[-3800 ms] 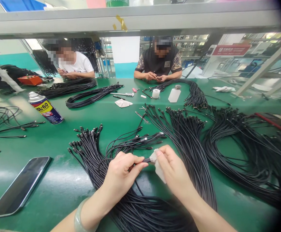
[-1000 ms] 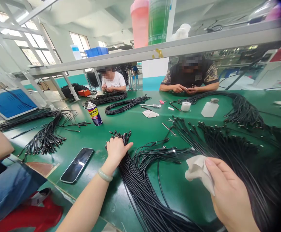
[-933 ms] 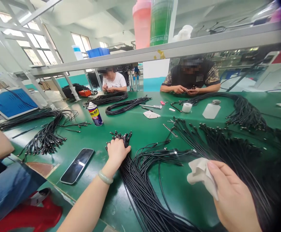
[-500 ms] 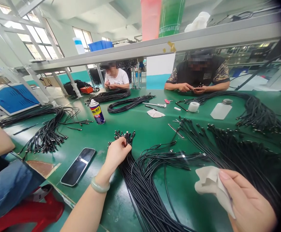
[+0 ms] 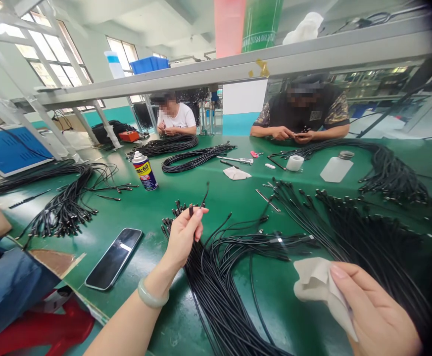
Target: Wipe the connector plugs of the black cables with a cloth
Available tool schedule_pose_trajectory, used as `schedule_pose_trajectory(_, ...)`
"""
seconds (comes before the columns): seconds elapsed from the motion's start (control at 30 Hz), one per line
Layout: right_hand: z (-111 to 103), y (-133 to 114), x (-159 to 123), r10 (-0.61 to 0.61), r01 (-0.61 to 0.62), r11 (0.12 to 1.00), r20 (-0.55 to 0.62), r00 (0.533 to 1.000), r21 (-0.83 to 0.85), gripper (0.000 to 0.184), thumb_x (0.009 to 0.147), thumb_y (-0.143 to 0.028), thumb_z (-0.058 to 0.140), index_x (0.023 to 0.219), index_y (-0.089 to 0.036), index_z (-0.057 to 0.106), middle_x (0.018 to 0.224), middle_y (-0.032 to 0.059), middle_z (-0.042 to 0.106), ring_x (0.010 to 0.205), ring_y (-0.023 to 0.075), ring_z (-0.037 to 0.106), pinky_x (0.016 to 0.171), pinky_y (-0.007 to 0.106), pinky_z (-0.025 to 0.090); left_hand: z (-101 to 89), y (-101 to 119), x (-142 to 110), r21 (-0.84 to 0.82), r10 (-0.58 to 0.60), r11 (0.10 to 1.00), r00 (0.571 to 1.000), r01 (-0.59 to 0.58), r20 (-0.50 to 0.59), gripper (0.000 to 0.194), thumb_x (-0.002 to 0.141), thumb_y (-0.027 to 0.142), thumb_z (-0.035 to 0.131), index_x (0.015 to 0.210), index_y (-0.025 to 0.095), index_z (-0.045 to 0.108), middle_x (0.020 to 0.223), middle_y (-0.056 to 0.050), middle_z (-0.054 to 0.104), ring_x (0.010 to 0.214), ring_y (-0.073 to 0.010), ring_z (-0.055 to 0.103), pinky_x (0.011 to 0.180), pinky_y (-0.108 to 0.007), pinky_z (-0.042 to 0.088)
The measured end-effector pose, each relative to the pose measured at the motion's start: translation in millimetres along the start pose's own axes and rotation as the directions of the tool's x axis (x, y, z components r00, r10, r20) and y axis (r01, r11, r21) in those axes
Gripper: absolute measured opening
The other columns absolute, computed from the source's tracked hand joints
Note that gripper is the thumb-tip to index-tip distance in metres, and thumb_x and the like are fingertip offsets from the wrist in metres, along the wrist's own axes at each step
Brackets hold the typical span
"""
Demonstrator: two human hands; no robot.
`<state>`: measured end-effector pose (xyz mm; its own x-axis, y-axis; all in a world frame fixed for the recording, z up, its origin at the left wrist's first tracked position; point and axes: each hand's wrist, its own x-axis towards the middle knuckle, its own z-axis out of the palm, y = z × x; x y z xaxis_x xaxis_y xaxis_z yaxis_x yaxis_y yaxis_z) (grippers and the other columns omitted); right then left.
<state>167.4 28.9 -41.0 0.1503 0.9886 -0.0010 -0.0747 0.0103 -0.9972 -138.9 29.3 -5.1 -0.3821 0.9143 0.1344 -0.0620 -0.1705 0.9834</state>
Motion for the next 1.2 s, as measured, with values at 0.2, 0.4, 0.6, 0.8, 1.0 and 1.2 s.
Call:
schedule_pose_trajectory(0.2,9,-23,-6,0.096,-0.097,0.995,0.046,0.994,0.019,0.033,0.077,-0.053,0.076,0.086,-0.022,0.069,0.073,0.0032,0.066,0.059,0.0162,0.056,0.05,0.022,0.051,-0.2,2,-5,-0.14,0.216,0.966,0.976,-0.217,-0.018,0.036,0.091,0.048,0.063,0.114,0.021,0.069,0.074,0.0,0.061,0.051,-0.0068,0.045,0.047,-0.02,0.039)
schedule_pose_trajectory(0.4,15,-34,-9,0.314,-0.377,0.882,0.244,0.918,0.284,0.028,0.075,-0.044,0.081,0.084,-0.021,0.069,0.069,-0.001,0.059,0.058,0.012,0.049,0.05,0.019,0.045,-5.6,10,-18,0.193,0.326,0.889,0.869,-0.416,0.373,0.02,0.09,0.034,0.066,0.088,0.02,0.08,0.069,-0.006,0.066,0.06,-0.0131,0.053,0.054,-0.025,0.042)
schedule_pose_trajectory(0.6,16,-37,-7,0.336,-0.465,0.807,0.365,0.868,0.363,0.02,0.086,-0.037,0.073,0.084,-0.018,0.068,0.072,-0.0008,0.06,0.06,0.0107,0.045,0.053,0.019,0.04,-3.9,17,-23,0.223,0.336,0.757,0.659,-0.614,0.673,0.018,0.091,0.017,0.06,0.092,0.023,0.078,0.064,-0.004,0.064,0.057,-0.0137,0.053,0.051,-0.024,0.04)
schedule_pose_trajectory(0.8,16,-41,-10,0.175,-0.297,0.878,0.326,0.929,0.376,0.02,0.093,-0.036,0.066,0.085,-0.018,0.066,0.076,0.0001,0.062,0.068,0.0122,0.05,0.062,0.02,0.042,-4.6,18,-20,0.25,0.312,0.704,0.605,-0.665,0.733,0.019,0.088,0.012,0.06,0.089,0.022,0.075,0.065,-0.002,0.064,0.058,-0.014,0.056,0.052,-0.024,0.042)
schedule_pose_trajectory(1.0,15,-48,-11,0.158,-0.276,0.877,0.305,0.939,0.394,0.022,0.088,-0.038,0.069,0.08,-0.017,0.065,0.07,0.0002,0.062,0.058,0.012,0.053,0.056,0.022,0.043,-4.6,18,-20,0.255,0.316,0.683,0.592,-0.684,0.741,0.018,0.091,0.012,0.057,0.089,0.02,0.073,0.067,-0.003,0.064,0.059,-0.0131,0.055,0.054,-0.024,0.042)
schedule_pose_trajectory(1.2,15,-48,-11,0.083,-0.176,0.916,0.259,0.962,0.36,0.023,0.089,-0.039,0.069,0.083,-0.016,0.067,0.066,0.0005,0.065,0.055,0.0097,0.053,0.051,0.019,0.039,-6.2,17,-19,0.239,0.34,0.665,0.572,-0.708,0.747,0.018,0.09,0.008,0.058,0.092,0.02,0.072,0.069,0.0,0.062,0.061,-0.0111,0.055,0.055,-0.022,0.042)
